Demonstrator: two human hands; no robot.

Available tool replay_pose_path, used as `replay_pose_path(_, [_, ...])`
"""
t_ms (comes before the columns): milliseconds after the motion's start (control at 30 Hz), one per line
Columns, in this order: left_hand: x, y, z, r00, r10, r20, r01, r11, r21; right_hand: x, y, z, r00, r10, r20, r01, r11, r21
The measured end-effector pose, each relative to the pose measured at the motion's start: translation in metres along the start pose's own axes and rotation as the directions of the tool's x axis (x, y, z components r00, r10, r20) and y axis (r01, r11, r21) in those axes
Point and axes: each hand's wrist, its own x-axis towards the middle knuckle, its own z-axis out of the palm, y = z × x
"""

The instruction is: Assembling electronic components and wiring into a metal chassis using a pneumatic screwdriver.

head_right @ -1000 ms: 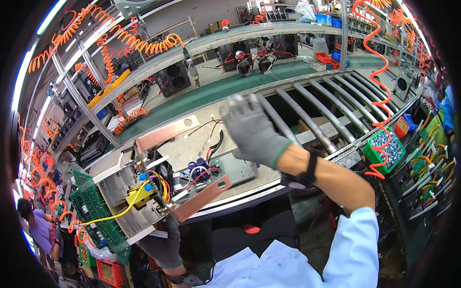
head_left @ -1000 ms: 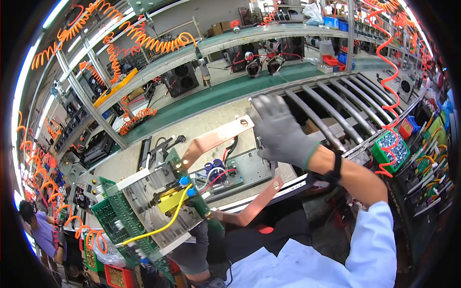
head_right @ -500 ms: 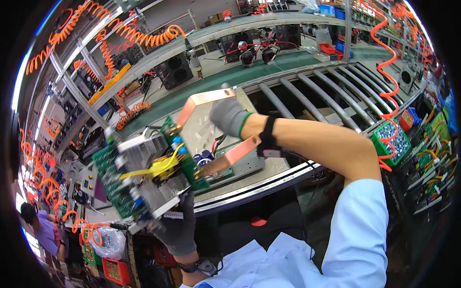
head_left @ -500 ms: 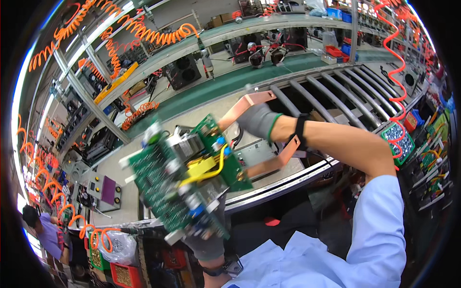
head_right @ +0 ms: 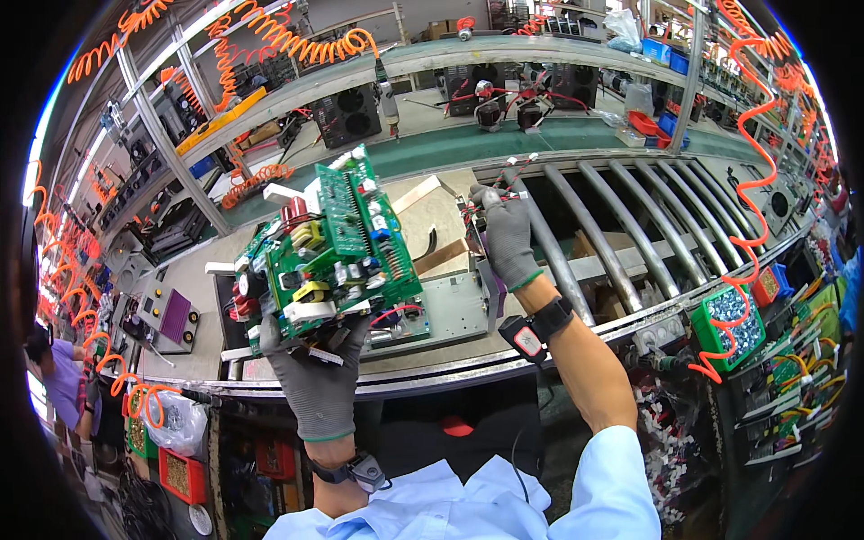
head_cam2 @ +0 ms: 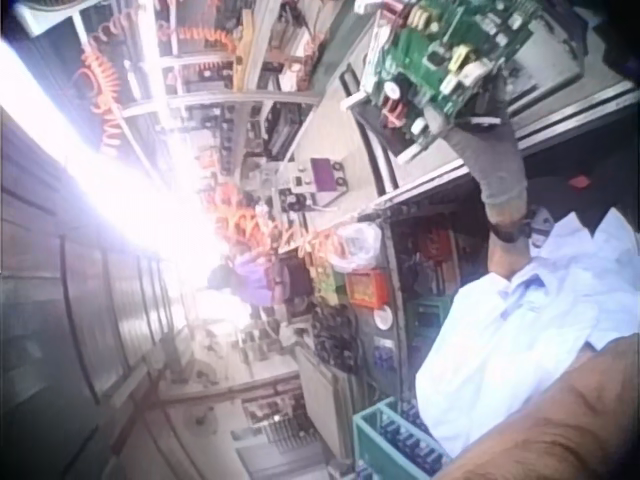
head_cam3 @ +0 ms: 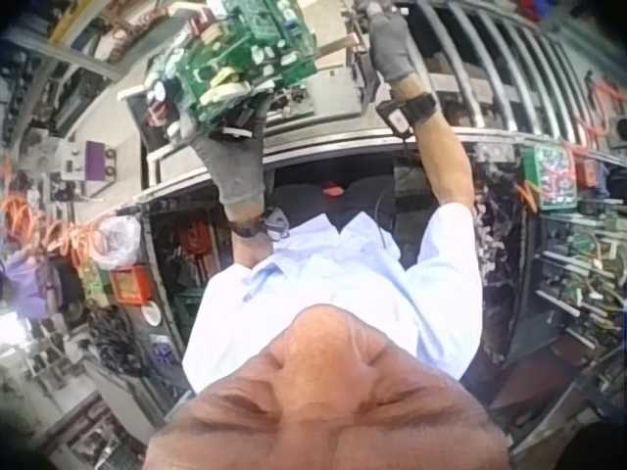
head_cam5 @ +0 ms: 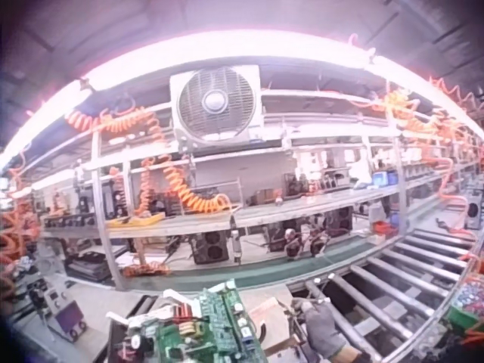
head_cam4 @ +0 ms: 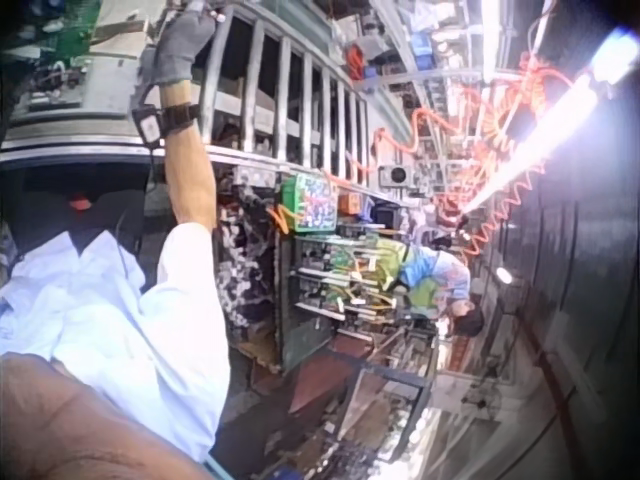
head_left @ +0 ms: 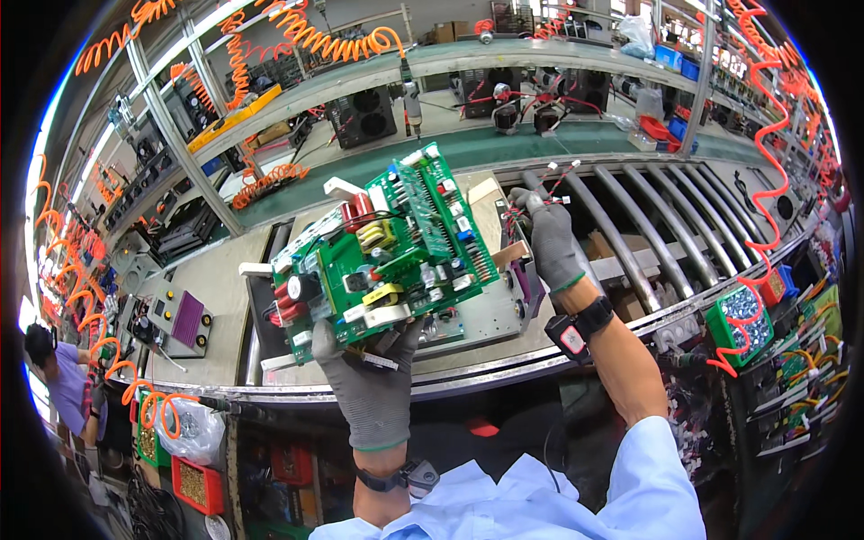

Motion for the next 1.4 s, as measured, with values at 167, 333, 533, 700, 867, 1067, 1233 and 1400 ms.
replay_pose_path(167, [0.011,-0.003,0.001,0.997,0.014,-0.077,-0.009,0.998,0.067,-0.005,-0.003,-0.007,1.0,-0.001,0.009,0.001,1.0,0.007])
replay_pose_path(333, [0.016,0.001,-0.006,0.996,0.016,-0.09,0.001,0.983,0.186,-0.007,-0.002,-0.014,1.0,-0.019,0.001,0.019,1.0,-0.016])
replay_pose_path(533, [0.021,-0.006,-0.01,1.0,0.02,-0.005,-0.019,0.988,0.154,-0.005,0.001,-0.018,0.998,-0.063,0.007,0.063,0.997,0.039])
replay_pose_path(700, [0.032,-0.032,-0.016,0.998,0.058,-0.008,-0.054,0.972,0.228,-0.006,0.001,-0.017,1.0,-0.014,-0.001,0.014,0.997,0.079])
replay_pose_path(867, [0.038,-0.05,-0.018,1.0,0.022,-0.018,-0.016,0.961,0.277,-0.005,0.002,-0.015,0.999,0.002,-0.037,0.0,0.998,0.056])
replay_pose_path(1067, [0.033,-0.064,-0.008,1.0,-0.015,0.004,0.013,0.955,0.296,-0.002,0.004,-0.017,0.999,-0.034,-0.01,0.034,0.996,0.085])
replay_pose_path(1233, [0.04,-0.066,-0.018,0.992,-0.055,-0.112,0.092,0.93,0.356,-0.002,0.007,-0.023,0.998,-0.056,0.001,0.056,0.998,-0.006])
replay_pose_path(1400, [0.049,-0.07,-0.034,0.976,-0.068,-0.209,0.137,0.931,0.339,0.0,0.006,-0.022,1.0,-0.003,-0.03,0.004,0.999,0.048])
